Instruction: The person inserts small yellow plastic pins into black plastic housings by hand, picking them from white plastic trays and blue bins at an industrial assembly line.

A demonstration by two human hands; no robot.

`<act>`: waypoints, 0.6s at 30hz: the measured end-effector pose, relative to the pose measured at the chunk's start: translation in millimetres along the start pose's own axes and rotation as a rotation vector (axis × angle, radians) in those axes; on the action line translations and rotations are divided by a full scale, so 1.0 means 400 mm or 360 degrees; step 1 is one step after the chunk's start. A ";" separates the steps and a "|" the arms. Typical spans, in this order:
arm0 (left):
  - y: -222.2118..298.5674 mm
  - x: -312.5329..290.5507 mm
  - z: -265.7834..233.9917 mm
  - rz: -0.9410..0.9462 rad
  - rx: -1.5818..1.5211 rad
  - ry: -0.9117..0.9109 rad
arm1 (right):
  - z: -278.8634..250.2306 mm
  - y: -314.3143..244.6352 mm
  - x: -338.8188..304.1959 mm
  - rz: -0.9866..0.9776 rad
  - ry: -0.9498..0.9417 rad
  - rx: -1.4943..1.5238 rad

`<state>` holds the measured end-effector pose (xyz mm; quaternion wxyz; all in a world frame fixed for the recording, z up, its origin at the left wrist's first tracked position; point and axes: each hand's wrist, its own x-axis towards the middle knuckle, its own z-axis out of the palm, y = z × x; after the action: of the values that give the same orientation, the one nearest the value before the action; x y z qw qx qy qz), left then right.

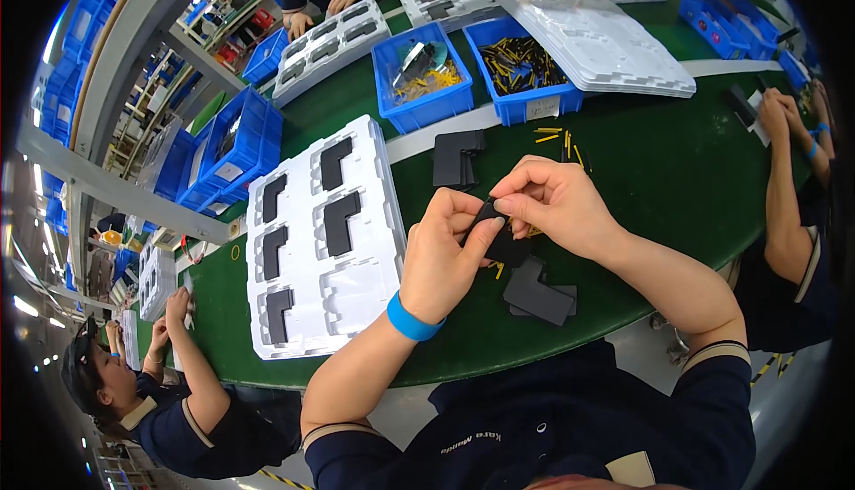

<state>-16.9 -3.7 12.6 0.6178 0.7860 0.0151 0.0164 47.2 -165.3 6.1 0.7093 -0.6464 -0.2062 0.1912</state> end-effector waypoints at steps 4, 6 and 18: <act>-0.002 0.003 0.005 0.0004 0.0012 -0.0014 | -0.004 0.003 -0.002 0.0016 0.0028 0.0007; -0.002 0.002 0.007 0.0032 -0.0018 -0.0010 | -0.004 0.007 -0.002 0.0033 0.0025 0.0035; 0.006 -0.002 0.003 0.0062 -0.0009 -0.0011 | -0.008 0.017 0.000 0.0004 -0.0012 -0.0146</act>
<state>-17.7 -5.4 14.6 0.6196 0.7845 -0.0026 0.0258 48.9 -167.6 -0.9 0.6779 -0.6778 -0.2167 0.1849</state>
